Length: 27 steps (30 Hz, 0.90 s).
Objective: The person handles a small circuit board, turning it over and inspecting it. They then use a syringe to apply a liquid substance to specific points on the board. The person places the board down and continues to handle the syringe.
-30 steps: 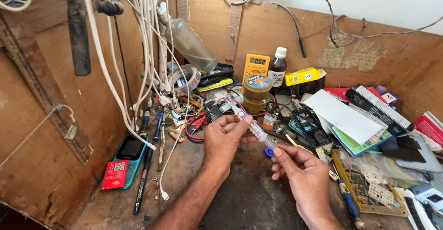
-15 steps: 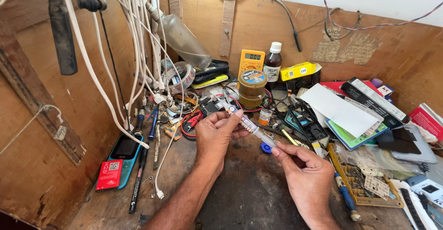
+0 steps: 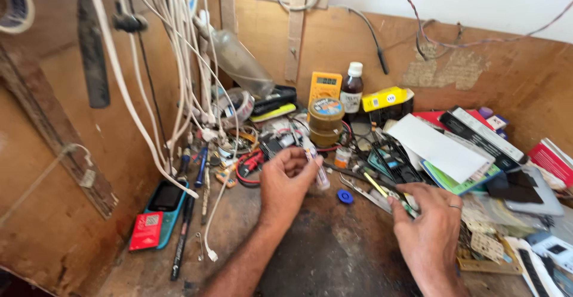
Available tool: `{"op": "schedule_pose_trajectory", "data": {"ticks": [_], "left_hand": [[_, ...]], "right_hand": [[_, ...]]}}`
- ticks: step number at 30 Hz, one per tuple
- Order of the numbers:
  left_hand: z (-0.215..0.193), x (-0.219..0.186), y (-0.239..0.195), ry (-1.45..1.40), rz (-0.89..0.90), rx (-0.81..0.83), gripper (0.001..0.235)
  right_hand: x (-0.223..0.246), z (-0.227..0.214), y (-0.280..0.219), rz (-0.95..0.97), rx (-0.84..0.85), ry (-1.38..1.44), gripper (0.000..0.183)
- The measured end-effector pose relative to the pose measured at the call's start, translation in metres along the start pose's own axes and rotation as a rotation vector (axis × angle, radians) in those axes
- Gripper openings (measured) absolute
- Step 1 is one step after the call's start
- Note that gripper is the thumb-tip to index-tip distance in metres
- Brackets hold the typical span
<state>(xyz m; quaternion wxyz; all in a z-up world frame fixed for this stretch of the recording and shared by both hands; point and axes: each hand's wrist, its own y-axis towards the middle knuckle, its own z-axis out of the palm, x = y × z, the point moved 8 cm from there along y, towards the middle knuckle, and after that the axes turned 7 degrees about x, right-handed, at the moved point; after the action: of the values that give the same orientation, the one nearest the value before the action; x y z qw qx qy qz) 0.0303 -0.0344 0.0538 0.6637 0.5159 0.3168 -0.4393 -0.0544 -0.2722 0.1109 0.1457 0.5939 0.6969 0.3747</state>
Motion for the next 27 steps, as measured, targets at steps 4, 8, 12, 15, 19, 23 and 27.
{"op": "schedule_pose_trajectory", "data": {"ticks": [4,8,12,15,19,23,27], "left_hand": [[0.0,-0.009,-0.004,0.109,0.023,-0.01,0.023],[-0.001,-0.019,-0.008,0.174,0.02,-0.024,0.026],[-0.001,-0.028,-0.01,0.242,-0.003,-0.035,0.027],[0.001,-0.034,-0.011,0.28,-0.007,-0.031,0.029],[0.002,-0.037,-0.012,0.272,-0.073,-0.014,0.032],[0.003,-0.043,-0.014,0.33,0.023,-0.002,0.032],[-0.001,-0.027,-0.008,0.141,0.033,-0.021,0.038]], "right_hand": [[0.034,0.025,0.008,-0.13,0.224,0.172,0.026],[0.057,0.055,0.012,-0.18,0.462,0.055,0.033],[0.053,0.069,0.014,-0.098,0.538,0.022,0.029],[0.042,0.075,0.013,-0.043,0.54,0.082,0.025],[0.027,0.077,0.015,-0.003,0.403,0.214,0.02],[0.003,0.103,0.019,0.326,0.456,0.718,0.023],[-0.001,0.115,0.02,0.585,0.457,1.068,0.027]]}}
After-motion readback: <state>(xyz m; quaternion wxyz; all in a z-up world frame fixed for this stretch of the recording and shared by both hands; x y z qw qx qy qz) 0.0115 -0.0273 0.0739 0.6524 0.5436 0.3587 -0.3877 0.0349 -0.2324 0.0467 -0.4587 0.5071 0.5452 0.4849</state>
